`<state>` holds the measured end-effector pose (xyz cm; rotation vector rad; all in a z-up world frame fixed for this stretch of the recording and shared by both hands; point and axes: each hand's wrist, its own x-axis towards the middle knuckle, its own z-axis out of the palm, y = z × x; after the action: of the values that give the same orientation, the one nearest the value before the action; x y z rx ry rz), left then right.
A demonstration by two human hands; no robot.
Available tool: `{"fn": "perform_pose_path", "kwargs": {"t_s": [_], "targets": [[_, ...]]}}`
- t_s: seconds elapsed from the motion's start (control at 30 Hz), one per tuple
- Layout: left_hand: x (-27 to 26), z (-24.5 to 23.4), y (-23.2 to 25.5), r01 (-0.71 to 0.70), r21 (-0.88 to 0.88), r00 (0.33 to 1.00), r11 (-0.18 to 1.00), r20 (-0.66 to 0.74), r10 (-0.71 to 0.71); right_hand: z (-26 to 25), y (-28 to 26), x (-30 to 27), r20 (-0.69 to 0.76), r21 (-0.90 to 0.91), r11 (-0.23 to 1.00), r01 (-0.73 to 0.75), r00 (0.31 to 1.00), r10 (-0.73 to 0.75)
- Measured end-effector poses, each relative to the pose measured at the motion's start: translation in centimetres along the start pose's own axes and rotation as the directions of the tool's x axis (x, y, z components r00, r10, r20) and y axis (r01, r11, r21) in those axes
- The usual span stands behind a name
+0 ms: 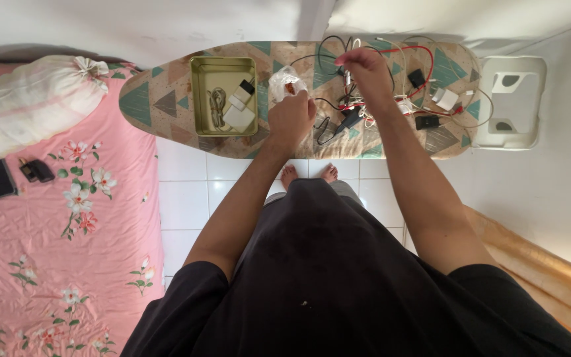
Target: The person sorts through a pile of electronics on an ironing board, untangling various cables and power adapters by hand. They place several items into a metal tin and coil a red USB cable before setting it back down.
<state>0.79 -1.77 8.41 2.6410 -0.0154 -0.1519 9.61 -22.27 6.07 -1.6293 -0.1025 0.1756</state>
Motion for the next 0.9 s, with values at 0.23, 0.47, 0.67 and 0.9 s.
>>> {"fn": "perform_pose_path", "kwargs": {"t_s": [0.23,0.47,0.67,0.9], "targets": [[3.4,5.8,-0.6,-0.134,-0.355,0.991,0.925,-0.06,0.121,-6.9,-5.4,-2.6,0.031,0.617,0.785,-0.061,0.998,0.053],[5.8,8.9,2.3,0.08,-0.82,0.981,0.566,0.165,0.101,-9.6,-8.2,-4.9,-0.036,0.697,0.713,-0.076,0.989,0.14],[7.1,8.2,6.2,0.07,-0.89,0.97,0.45,0.166,0.176,-10.8,-6.9,-6.0,-0.058,0.775,0.625,-0.092,0.975,0.216],[7.9,11.8,6.7,0.454,-0.862,0.861,0.227,0.489,0.138,-11.9,-5.5,-7.4,-0.058,0.87,0.491,-0.045,0.98,0.192]]}}
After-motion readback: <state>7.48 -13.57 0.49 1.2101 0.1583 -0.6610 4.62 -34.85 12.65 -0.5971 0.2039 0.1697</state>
